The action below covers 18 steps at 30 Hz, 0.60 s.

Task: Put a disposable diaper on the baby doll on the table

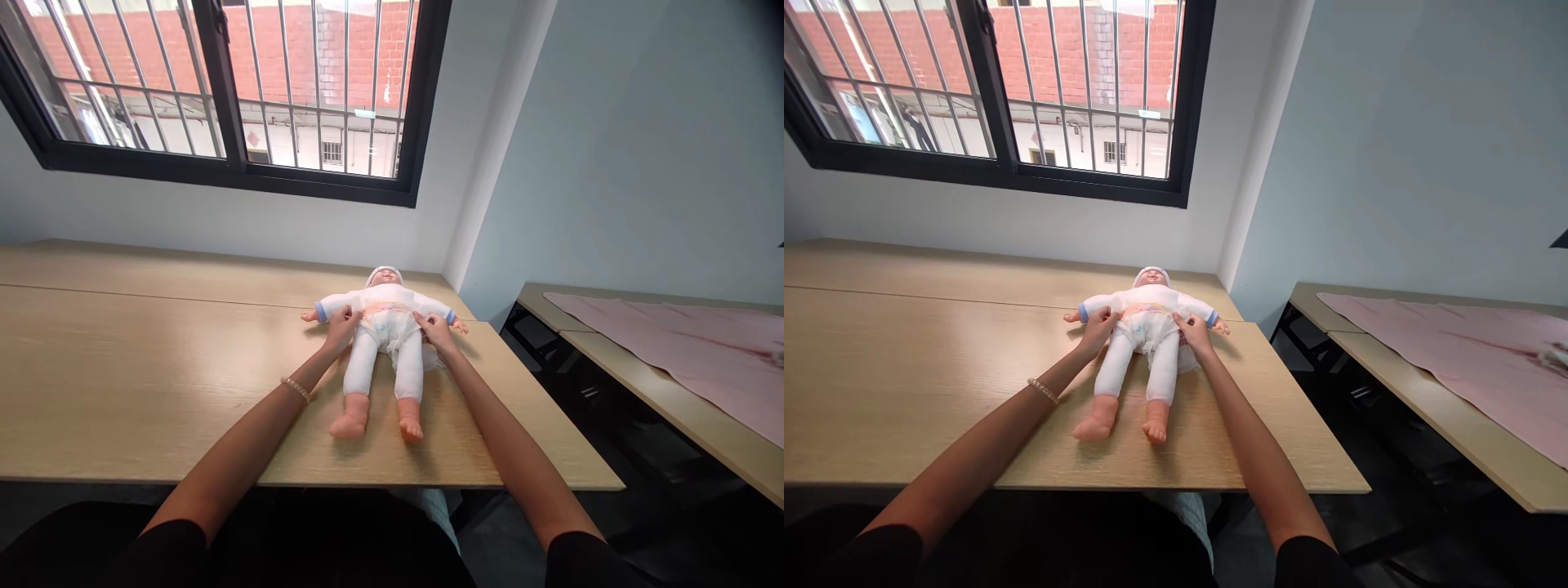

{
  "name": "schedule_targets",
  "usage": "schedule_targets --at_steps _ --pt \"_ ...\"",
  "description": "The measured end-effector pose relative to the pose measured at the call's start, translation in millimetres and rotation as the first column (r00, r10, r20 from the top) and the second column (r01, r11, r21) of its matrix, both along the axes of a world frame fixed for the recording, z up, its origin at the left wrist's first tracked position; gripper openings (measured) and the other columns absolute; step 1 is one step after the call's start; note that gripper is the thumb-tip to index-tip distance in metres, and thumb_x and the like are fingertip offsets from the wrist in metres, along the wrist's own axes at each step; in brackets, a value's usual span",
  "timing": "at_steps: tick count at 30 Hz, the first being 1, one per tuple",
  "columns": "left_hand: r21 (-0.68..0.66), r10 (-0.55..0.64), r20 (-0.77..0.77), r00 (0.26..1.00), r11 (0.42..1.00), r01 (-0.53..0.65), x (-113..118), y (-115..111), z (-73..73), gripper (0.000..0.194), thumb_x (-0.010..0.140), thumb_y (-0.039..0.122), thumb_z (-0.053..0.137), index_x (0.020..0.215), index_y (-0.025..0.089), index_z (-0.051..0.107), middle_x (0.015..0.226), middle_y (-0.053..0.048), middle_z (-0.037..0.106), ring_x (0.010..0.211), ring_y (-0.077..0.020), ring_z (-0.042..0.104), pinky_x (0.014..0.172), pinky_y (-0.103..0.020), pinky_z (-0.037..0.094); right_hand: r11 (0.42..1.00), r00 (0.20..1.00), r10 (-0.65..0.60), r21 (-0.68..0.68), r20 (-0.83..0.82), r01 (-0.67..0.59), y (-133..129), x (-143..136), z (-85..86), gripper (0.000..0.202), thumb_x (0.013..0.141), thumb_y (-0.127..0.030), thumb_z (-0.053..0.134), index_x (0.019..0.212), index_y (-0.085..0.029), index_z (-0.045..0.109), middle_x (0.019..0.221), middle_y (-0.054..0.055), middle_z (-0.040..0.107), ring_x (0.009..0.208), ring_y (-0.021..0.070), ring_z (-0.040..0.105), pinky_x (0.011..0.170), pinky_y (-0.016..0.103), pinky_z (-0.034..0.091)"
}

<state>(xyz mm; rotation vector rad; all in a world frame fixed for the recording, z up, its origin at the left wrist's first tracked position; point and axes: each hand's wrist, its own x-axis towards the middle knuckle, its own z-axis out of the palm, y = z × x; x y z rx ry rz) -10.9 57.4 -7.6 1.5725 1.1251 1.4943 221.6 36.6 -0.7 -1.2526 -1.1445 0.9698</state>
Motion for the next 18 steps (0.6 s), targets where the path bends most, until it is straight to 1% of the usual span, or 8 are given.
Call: schedule_targets --at_steps 5,7,9,10,12,15,16,18 --pt "0.016 0.25 0.051 0.967 0.968 -0.251 2.4 2.6 -0.6 0.016 0.084 0.012 0.056 0.089 0.021 0.044 0.088 -0.001 0.051 0.077 -0.0156 0.053 0.074 -0.03 0.045 1.0 1.0 0.006 -0.01 0.017 -0.005 4.3 1.7 -3.8 0.045 0.066 -0.057 0.075 0.072 -0.019 0.05 0.057 -0.005 0.047 0.051 0.0106 0.047 0.043 0.021 0.041" --pt "0.141 0.339 0.032 0.94 0.93 -0.34 5.1 -2.4 5.2 0.013 0.088 0.014 0.052 0.097 0.022 0.045 0.101 -0.005 0.054 0.092 -0.0188 0.056 0.085 -0.034 0.048 1.0 1.0 0.009 -0.001 0.025 -0.009 6.8 2.3 -6.1 0.044 0.068 -0.056 0.074 0.073 -0.019 0.051 0.058 -0.005 0.048 0.051 0.011 0.048 0.043 0.022 0.042" --pt "0.356 0.374 -0.051 0.926 0.873 -0.333 10.7 -13.0 16.1 0.012 0.092 0.019 0.05 0.103 0.022 0.049 0.109 -0.008 0.058 0.103 -0.0216 0.056 0.093 -0.038 0.047 1.0 0.999 0.007 0.006 0.037 -0.007 8.2 2.4 -7.8 0.041 0.07 -0.055 0.072 0.074 -0.019 0.052 0.06 -0.004 0.049 0.052 0.0114 0.049 0.044 0.022 0.044" --pt "0.463 0.357 -0.126 0.925 0.846 -0.264 15.2 -19.7 23.1 0.013 0.094 0.021 0.049 0.106 0.021 0.051 0.11 -0.008 0.06 0.106 -0.0224 0.057 0.096 -0.04 0.046 1.0 0.999 0.005 0.01 0.041 -0.006 8.3 2.3 -8.2 0.039 0.072 -0.053 0.071 0.073 -0.019 0.051 0.06 -0.004 0.049 0.052 0.0114 0.049 0.045 0.023 0.044" --pt "0.593 0.278 -0.346 0.896 0.805 -0.021 27.5 -32.8 37.5 0.015 0.096 0.025 0.049 0.109 0.022 0.056 0.108 -0.007 0.065 0.109 -0.0229 0.058 0.099 -0.041 0.045 1.0 0.999 0.008 0.026 0.043 -0.009 7.5 1.8 -7.9 0.035 0.077 -0.049 0.068 0.073 -0.02 0.049 0.06 -0.004 0.048 0.052 0.0112 0.049 0.045 0.022 0.045" --pt "0.537 0.184 -0.701 0.688 0.772 0.34 51.0 -43.2 50.5 0.018 0.099 0.026 0.049 0.107 0.023 0.064 0.111 -0.005 0.069 0.118 -0.0248 0.057 0.106 -0.045 0.04 0.999 0.999 0.008 0.043 0.045 -0.01 5.2 1.1 -5.5 0.024 0.08 -0.037 0.066 0.075 -0.02 0.049 0.06 -0.005 0.046 0.051 0.0106 0.048 0.044 0.021 0.043" --pt "0.491 0.176 -0.774 0.609 0.773 0.401 58.6 -43.3 50.7 0.021 0.099 0.027 0.048 0.109 0.024 0.066 0.115 -0.005 0.069 0.121 -0.0256 0.056 0.108 -0.048 0.039 0.999 0.999 0.013 0.037 0.048 -0.015 4.6 0.9 -4.4 0.019 0.08 -0.032 0.065 0.077 -0.02 0.051 0.061 -0.005 0.047 0.051 0.0107 0.048 0.044 0.021 0.043" --pt "0.438 0.2 -0.845 0.496 0.791 0.428 71.2 -40.1 44.8 0.028 0.101 0.029 0.046 0.12 0.024 0.066 0.124 -0.006 0.067 0.126 -0.0273 0.055 0.113 -0.053 0.034 1.0 0.998 0.023 0.012 0.057 -0.024 3.8 0.7 -2.7 0.011 0.08 -0.026 0.063 0.08 -0.019 0.054 0.062 -0.004 0.051 0.051 0.011 0.049 0.044 0.021 0.042"
